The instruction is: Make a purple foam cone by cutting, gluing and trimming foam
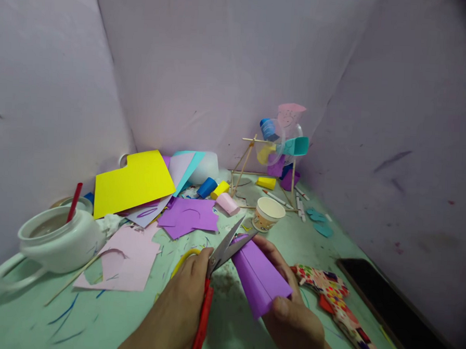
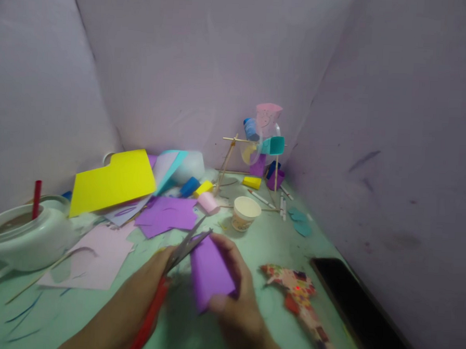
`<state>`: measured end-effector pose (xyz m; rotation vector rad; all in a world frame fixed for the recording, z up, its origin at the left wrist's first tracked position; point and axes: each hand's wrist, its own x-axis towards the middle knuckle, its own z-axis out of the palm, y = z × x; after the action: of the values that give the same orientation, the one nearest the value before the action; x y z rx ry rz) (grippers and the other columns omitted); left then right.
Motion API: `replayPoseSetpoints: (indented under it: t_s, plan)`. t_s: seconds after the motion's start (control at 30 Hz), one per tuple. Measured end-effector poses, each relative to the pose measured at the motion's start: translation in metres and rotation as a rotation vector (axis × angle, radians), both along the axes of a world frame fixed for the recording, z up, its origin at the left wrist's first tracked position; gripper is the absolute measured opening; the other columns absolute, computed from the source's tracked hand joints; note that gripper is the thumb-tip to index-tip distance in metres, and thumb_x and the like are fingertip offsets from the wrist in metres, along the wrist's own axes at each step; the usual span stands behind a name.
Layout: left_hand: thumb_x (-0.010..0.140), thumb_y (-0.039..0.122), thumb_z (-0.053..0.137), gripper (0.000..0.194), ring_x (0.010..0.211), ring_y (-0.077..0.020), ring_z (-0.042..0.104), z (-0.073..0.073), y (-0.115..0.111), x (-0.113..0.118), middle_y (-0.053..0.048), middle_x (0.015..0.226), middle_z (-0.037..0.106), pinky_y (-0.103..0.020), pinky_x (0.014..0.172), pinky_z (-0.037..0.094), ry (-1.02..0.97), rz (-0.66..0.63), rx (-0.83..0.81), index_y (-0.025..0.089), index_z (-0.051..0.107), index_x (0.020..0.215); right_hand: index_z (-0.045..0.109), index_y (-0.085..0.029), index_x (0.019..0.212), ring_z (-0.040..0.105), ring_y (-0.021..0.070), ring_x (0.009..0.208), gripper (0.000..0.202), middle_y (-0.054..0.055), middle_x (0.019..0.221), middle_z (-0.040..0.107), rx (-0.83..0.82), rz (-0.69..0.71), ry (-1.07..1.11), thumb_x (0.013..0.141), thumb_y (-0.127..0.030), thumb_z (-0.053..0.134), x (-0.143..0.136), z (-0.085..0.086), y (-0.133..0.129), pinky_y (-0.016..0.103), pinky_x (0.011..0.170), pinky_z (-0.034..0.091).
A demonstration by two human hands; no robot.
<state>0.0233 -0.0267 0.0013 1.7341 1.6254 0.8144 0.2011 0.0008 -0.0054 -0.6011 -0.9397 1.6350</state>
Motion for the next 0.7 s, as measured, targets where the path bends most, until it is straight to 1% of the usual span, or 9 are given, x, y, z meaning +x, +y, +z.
replayPoseSetpoints:
  t_s: [0.13,0.23,0.37,0.53,0.6,0.7]
  plan:
    - [0.077,0.015,0.045,0.057,0.124,-0.0299,0.047,-0.0017,0.0004,0.0005,-0.014,0.136,0.05,-0.041,0.097,0.042,-0.001,0.035,-0.001,0.021,0.044,0.134,0.063,-0.028,0.11,0.058,0.0258,0.096,0.072,0.004,0.112,0.064,0.005,0.011,-0.009,0.044,-0.045,0.085,-0.0019,0.0022,-0.0011,0.03,0.077,0.047]
    - [0.079,0.015,0.044,0.055,0.123,-0.0287,0.048,-0.0024,0.0,0.0015,-0.014,0.136,0.05,-0.039,0.095,0.044,0.024,0.033,0.016,0.021,0.044,0.134,0.063,-0.028,0.111,0.058,0.0261,0.097,0.073,0.004,0.113,0.064,0.013,0.012,-0.031,0.044,-0.047,0.085,-0.0028,0.0022,-0.0009,0.03,0.078,0.046]
    - [0.078,0.014,0.045,0.055,0.117,-0.0277,0.054,-0.001,0.0001,0.003,-0.013,0.132,0.054,-0.036,0.091,0.046,0.065,0.02,0.028,0.021,0.044,0.133,0.062,-0.027,0.111,0.057,0.028,0.1,0.075,0.005,0.114,0.063,0.02,-0.007,-0.061,0.043,-0.049,0.085,-0.0024,-0.0004,-0.0002,0.032,0.081,0.045]
    - [0.07,0.01,0.046,0.063,0.098,-0.0258,0.064,0.0015,0.0009,0.0041,-0.011,0.115,0.065,-0.031,0.081,0.049,0.162,0.032,-0.042,0.022,0.044,0.132,0.061,-0.028,0.112,0.056,0.0292,0.103,0.078,0.005,0.117,0.062,0.004,-0.02,-0.079,0.042,-0.05,0.085,-0.001,-0.0035,-0.0001,0.034,0.083,0.044]
    - [0.067,0.008,0.047,0.066,0.097,-0.0257,0.065,0.0027,0.0012,0.0037,-0.011,0.116,0.064,-0.031,0.081,0.049,0.197,0.021,-0.054,0.022,0.043,0.132,0.061,-0.028,0.112,0.057,0.0291,0.102,0.079,0.005,0.117,0.062,0.003,-0.022,-0.087,0.041,-0.05,0.085,-0.0006,-0.0034,-0.0002,0.033,0.083,0.044]
    - [0.067,0.007,0.046,0.067,0.1,-0.0262,0.063,0.0048,0.0017,0.003,-0.012,0.119,0.062,-0.034,0.084,0.048,0.233,-0.009,-0.071,0.021,0.041,0.133,0.061,-0.027,0.112,0.057,0.0276,0.099,0.077,0.005,0.115,0.063,0.005,-0.009,-0.072,0.041,-0.048,0.085,-0.0003,-0.0023,-0.0001,0.032,0.081,0.045]
